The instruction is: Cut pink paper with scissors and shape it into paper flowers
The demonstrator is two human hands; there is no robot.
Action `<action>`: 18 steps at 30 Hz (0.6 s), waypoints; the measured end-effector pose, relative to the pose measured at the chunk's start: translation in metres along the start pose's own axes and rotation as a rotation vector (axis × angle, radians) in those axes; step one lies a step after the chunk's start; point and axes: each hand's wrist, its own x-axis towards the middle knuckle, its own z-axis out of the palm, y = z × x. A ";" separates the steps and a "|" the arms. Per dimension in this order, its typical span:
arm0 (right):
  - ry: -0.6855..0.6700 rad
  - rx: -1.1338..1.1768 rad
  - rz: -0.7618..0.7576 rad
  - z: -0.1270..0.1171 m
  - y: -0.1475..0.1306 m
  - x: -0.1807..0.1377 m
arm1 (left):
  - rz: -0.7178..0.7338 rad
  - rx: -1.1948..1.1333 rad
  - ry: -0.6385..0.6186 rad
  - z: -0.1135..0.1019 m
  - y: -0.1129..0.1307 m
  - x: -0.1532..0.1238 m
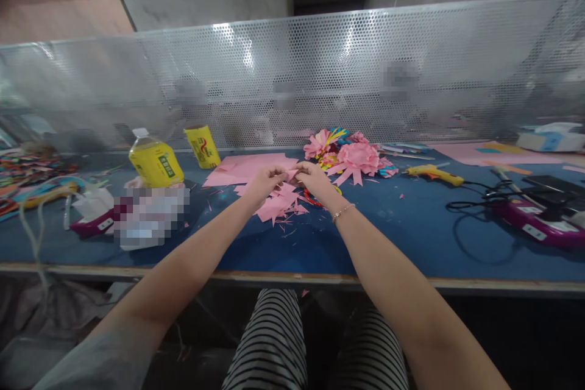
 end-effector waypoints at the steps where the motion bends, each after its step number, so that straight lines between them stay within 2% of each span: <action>1: -0.009 0.003 0.007 0.000 -0.001 -0.001 | -0.004 0.008 0.003 0.000 0.000 0.000; 8: 0.041 -0.348 -0.184 -0.002 -0.004 -0.005 | 0.036 0.020 -0.018 0.001 0.001 0.002; 18: 0.035 -0.249 -0.114 -0.004 -0.004 -0.006 | 0.083 0.034 -0.088 0.001 0.007 -0.005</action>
